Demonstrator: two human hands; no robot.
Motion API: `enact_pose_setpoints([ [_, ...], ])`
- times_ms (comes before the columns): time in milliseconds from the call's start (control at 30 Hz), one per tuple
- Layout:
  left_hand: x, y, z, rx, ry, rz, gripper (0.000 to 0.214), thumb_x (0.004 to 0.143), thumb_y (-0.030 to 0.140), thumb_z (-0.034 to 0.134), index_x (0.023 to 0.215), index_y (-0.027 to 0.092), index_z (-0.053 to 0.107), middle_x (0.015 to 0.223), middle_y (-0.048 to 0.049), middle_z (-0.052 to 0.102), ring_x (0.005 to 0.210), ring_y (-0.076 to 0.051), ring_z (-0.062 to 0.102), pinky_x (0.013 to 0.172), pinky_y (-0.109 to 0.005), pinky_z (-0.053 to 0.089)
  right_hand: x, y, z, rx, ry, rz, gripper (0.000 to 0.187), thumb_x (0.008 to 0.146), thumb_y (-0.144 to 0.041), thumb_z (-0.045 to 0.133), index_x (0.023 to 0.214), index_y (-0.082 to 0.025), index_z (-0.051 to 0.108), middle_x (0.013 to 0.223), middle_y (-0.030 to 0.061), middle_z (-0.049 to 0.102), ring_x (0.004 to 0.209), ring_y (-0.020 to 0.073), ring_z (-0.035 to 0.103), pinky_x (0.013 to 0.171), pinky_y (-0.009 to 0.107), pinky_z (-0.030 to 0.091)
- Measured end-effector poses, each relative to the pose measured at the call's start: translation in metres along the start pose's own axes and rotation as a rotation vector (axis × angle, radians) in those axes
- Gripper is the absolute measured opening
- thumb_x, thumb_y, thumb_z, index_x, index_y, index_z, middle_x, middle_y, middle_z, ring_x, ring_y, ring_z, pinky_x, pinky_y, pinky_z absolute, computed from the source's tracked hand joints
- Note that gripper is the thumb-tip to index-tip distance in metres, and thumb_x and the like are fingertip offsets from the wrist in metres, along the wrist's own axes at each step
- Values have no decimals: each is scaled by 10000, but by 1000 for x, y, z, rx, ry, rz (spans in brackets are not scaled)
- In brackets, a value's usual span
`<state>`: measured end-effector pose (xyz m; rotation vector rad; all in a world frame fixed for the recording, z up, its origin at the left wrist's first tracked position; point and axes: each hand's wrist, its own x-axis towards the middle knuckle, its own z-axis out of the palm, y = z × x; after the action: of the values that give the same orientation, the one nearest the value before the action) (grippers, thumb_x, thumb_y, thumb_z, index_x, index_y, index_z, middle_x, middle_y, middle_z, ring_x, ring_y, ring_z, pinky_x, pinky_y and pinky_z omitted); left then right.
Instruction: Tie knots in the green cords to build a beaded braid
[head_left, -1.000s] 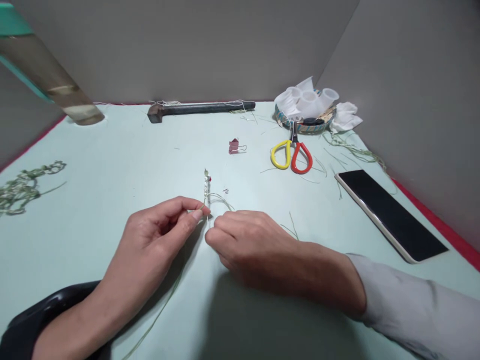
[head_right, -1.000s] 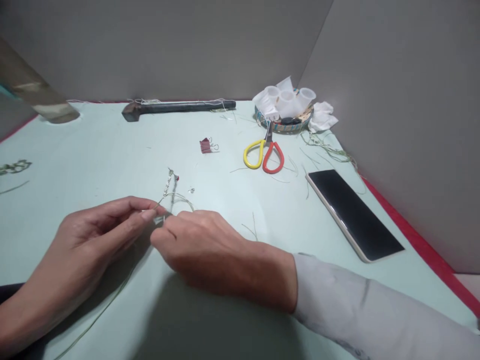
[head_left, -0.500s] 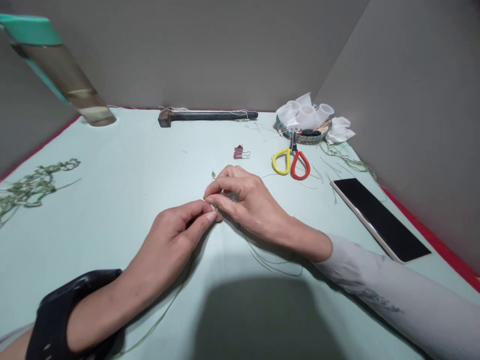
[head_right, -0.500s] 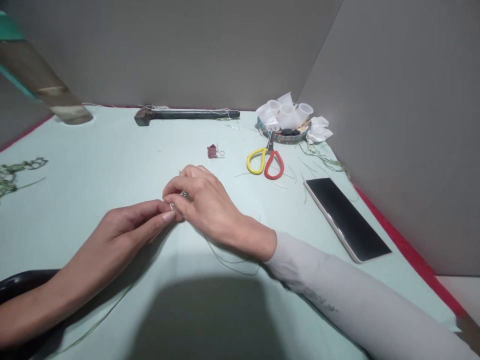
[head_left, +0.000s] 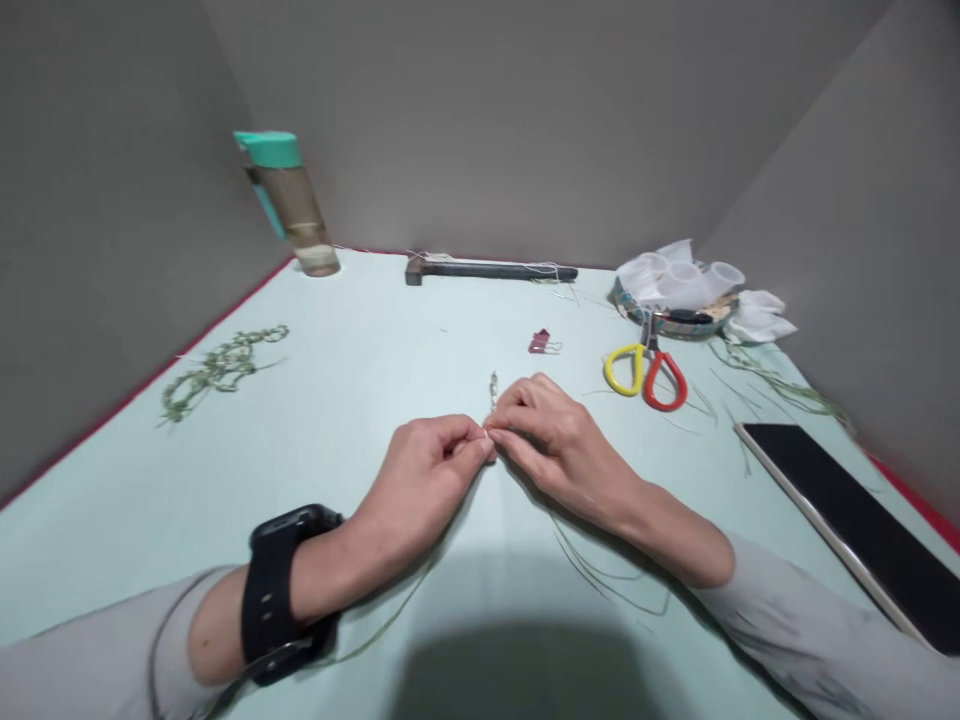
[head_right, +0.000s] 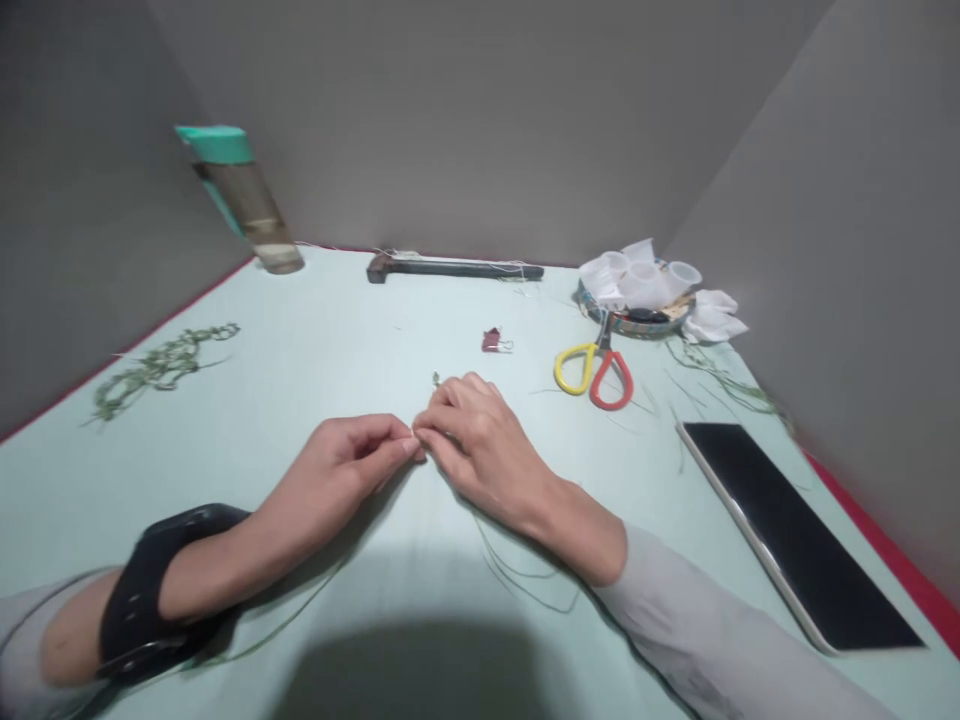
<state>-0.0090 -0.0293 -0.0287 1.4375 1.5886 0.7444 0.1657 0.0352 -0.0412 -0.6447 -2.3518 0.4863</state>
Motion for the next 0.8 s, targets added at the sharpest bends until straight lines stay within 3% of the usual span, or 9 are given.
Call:
enact_pose_setpoints([
  [200,1,5,-1,36,-4,-62,258,980,386,641,1067,148,687,1038,-55,728,901,-204,709,812,-404,615,-7,-1,-2,-20,32,-67,135,946,-110,605,1002,-180,706,885,45,632,885,183,554,772,347,466],
  [500,2,5,-1,72,21,-37,267,978,384,644,1107,154,682,1086,-65,726,937,-214,709,844,-424,613,-6,-1,2,-79,37,-79,124,900,-82,637,929,-201,616,879,27,603,863,180,540,740,324,452],
  [667,4,1,-3,79,44,27,263,982,396,623,891,154,670,858,-11,688,797,-179,666,771,-371,570,-5,0,3,-216,43,-132,82,943,-130,569,907,-192,610,899,46,605,881,200,511,786,369,391],
  [800,6,-3,-5,53,57,96,380,927,462,552,641,213,532,640,22,562,673,-181,528,659,-314,420,-4,0,1,-361,33,-179,140,981,-201,519,898,-183,631,930,59,632,878,201,499,792,384,350],
])
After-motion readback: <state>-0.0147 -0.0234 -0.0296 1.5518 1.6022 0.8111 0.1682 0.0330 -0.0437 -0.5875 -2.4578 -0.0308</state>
